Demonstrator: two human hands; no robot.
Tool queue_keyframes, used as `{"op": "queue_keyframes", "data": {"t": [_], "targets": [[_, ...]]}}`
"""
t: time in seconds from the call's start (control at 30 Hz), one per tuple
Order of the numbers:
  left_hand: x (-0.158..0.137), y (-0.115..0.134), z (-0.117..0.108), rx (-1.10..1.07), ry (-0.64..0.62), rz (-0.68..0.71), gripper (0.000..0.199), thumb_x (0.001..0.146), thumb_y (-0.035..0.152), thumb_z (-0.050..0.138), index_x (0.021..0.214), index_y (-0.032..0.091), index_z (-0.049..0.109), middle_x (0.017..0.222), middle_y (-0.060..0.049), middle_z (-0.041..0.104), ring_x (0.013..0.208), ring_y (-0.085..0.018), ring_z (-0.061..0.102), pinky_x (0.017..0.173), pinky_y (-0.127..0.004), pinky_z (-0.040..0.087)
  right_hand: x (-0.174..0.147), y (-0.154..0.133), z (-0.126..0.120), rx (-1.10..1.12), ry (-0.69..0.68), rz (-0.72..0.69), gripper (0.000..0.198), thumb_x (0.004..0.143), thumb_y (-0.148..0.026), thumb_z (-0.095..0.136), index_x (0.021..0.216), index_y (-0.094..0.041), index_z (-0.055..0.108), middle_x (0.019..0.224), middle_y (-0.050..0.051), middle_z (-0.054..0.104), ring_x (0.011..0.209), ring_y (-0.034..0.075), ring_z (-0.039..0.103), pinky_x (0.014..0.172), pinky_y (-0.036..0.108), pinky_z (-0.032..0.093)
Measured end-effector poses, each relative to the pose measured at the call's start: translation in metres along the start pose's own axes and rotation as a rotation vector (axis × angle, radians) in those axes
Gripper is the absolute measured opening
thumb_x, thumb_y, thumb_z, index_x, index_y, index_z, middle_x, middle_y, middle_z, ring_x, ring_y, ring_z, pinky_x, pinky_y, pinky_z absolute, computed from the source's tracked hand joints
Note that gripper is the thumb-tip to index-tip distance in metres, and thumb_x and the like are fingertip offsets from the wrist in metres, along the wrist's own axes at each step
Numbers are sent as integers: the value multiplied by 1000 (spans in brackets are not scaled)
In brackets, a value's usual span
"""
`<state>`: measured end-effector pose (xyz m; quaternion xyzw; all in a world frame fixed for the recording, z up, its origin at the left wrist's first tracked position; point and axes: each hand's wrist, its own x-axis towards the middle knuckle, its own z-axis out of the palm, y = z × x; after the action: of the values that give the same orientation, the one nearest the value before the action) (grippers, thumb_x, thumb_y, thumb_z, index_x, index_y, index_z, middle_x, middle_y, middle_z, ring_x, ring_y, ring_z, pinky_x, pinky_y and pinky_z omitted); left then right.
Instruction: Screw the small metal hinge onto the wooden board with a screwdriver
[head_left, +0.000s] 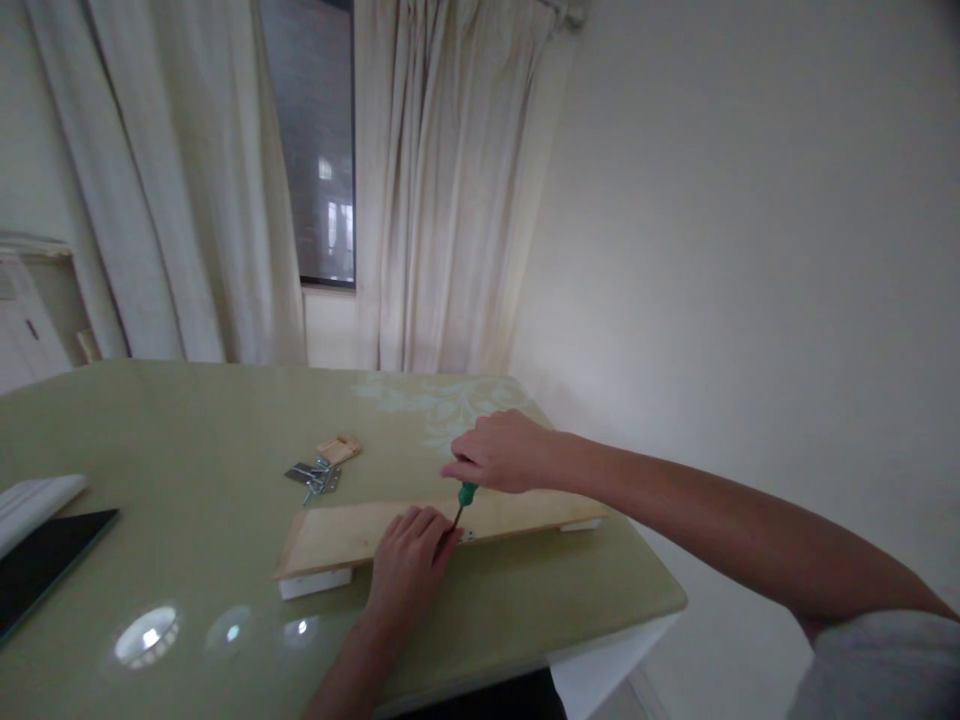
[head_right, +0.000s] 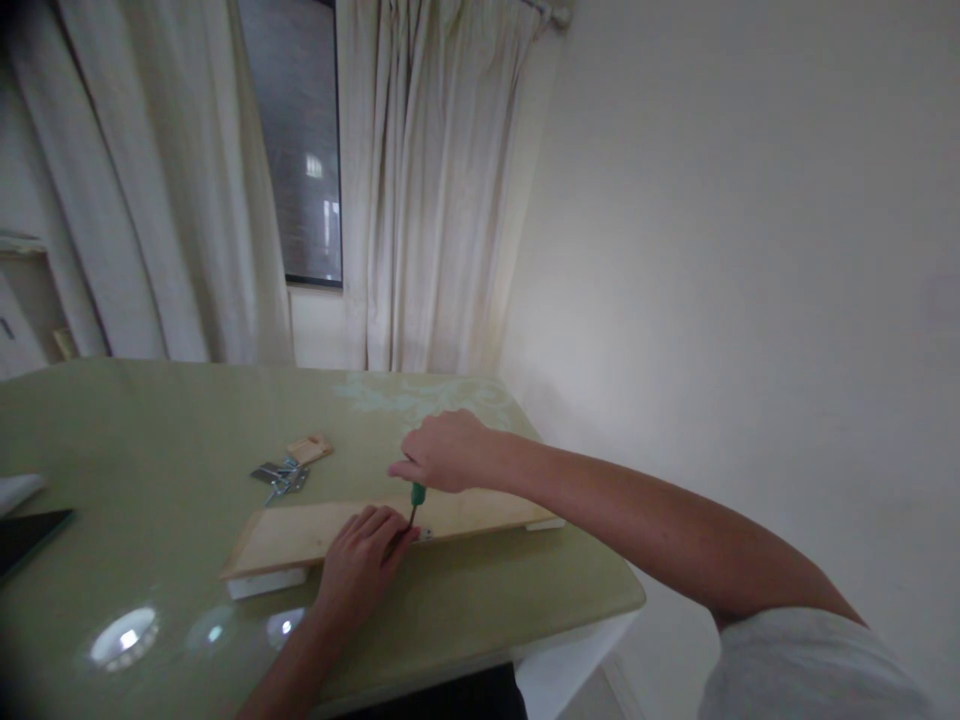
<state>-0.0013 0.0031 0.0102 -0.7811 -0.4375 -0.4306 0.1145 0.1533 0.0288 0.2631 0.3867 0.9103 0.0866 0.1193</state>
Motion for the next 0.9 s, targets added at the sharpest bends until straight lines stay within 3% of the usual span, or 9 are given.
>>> {"op": "queue_keyframes", "data": {"t": [0.07, 0.17, 0.37, 0.43, 0.53, 0.63, 0.7, 0.8, 0.9], "targets": [[0, 0, 0, -1, 4, -3, 27, 110, 29, 59, 86, 22, 66, 84, -2, 72, 82, -24, 64, 77, -37, 42, -1, 4, -2, 35, -3, -121, 28, 111, -39, 56, 124, -23, 75, 115, 13, 80, 100, 28, 75, 74, 32, 46], [1, 0, 0, 11, 20, -4, 28, 110, 29, 59, 84, 22, 66, 84, -2, 71, 81, -23, 64, 76, -36, 43, -3, 11, -6, 109, -9, -255, 35, 103, -20, 67, 137, -26, 67, 133, 10, 75, 113, 24, 73, 79, 30, 47], [3, 1, -1, 20, 31, 13, 28, 110, 28, 58, 84, 23, 67, 83, -2, 72, 80, -24, 64, 75, -37, 43, -2, 2, -5, 16, -40, 15, 59, 104, -73, 53, 108, -19, 79, 104, 16, 82, 99, 35, 77, 71, 35, 46], [2, 1, -1, 16, 24, 9, 28, 111, 29, 57, 85, 23, 67, 83, -2, 72, 80, -24, 64, 76, -37, 43, -1, 0, -4, -27, -48, 31, 61, 110, -67, 45, 102, -18, 80, 100, 17, 81, 97, 35, 77, 70, 36, 46], [1, 1, 0, 24, 17, -6, 29, 111, 31, 58, 84, 23, 66, 83, -3, 72, 80, -24, 64, 75, -36, 43, 0, 5, -4, -1, -23, -131, 30, 108, -45, 62, 124, -23, 75, 115, 12, 80, 105, 30, 76, 73, 32, 46], [1, 0, 1, 29, 17, -6, 30, 111, 31, 56, 84, 23, 65, 83, -3, 71, 81, -24, 64, 76, -37, 43, -1, 10, -6, 64, -26, -280, 37, 98, -24, 76, 134, -26, 68, 129, 9, 76, 114, 25, 72, 76, 29, 46], [1, 0, 1, 25, 15, -1, 30, 112, 31, 55, 85, 23, 66, 85, -3, 72, 81, -24, 64, 76, -37, 44, -2, 9, -7, 79, -45, -221, 32, 99, -37, 76, 128, -24, 69, 121, 10, 78, 109, 28, 74, 75, 30, 46], [2, 1, 0, 33, 9, -3, 31, 112, 30, 55, 85, 23, 67, 85, -3, 72, 82, -24, 64, 76, -38, 44, -2, 0, -7, 32, -36, -18, 54, 106, -68, 54, 113, -20, 76, 106, 16, 81, 100, 35, 76, 73, 35, 48], [2, 1, -2, 44, -4, -2, 33, 112, 31, 54, 83, 23, 67, 83, -3, 72, 81, -23, 64, 75, -37, 44, -2, -1, -6, -19, -36, 27, 54, 111, -62, 48, 110, -18, 79, 106, 18, 81, 100, 36, 77, 74, 37, 49]]}}
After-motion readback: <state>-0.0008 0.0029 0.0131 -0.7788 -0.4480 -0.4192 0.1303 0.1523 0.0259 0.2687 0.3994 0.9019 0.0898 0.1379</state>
